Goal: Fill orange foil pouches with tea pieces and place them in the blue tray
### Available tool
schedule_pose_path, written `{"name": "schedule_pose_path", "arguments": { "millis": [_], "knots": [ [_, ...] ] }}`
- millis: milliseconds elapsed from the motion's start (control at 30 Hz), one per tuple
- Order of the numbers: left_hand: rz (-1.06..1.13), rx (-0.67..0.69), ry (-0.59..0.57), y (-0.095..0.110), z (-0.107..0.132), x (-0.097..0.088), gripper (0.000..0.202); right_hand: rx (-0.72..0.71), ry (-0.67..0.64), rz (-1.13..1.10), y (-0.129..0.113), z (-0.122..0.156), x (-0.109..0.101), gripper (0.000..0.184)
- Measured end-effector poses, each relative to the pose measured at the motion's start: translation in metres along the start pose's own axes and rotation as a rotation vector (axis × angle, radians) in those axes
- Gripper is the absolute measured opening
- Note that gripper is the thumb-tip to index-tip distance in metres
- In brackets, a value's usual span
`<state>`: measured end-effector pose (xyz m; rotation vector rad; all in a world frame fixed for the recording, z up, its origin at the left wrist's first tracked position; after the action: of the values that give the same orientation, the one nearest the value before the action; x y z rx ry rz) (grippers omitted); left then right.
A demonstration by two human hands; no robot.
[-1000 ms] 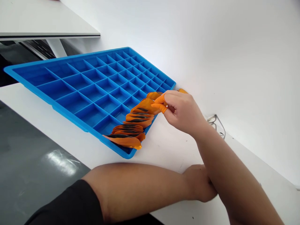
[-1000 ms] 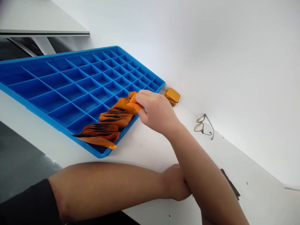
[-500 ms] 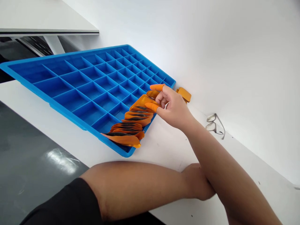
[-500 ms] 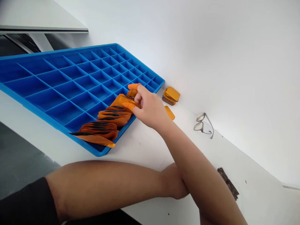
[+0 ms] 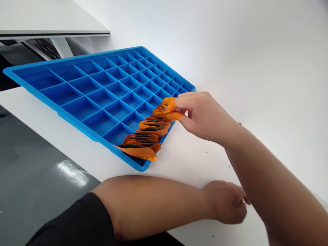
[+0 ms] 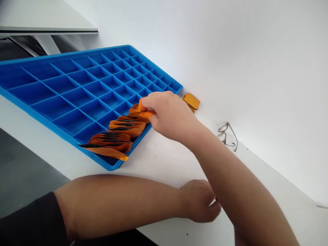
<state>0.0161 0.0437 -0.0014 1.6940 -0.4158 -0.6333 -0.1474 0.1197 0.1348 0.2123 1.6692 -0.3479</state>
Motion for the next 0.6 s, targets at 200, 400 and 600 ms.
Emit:
{"name": "schedule_pose_path", "arguments": {
  "millis": [200, 400, 600],
  "knots": [
    [-0.098, 0.003, -0.096, 0.005, -0.002, 0.002, 0.027, 0.107, -0.155, 0.294, -0.027, -0.033, 0.000, 0.033],
    [-0.146, 0.003, -0.123, 0.004, -0.002, 0.002, 0.029, 0.226, -0.287, 0.224, -0.010, -0.046, -0.003, 0.026],
    [-0.153, 0.016, -0.143, 0.007, -0.001, 0.001, 0.020, 0.253, -0.266, -0.110, 0.013, -0.030, 0.005, 0.017]
  ]
}}
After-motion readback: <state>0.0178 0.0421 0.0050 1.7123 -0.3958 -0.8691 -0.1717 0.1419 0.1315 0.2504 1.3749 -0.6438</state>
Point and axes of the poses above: each hand's wrist, its own z-axis away from the middle knuckle, its own x-axis out of the palm, y = z × x, the point moved 4 cm from there along -z, towards the middle knuckle, and after that the axes turned 5 degrees about z, right-handed, at the moved point
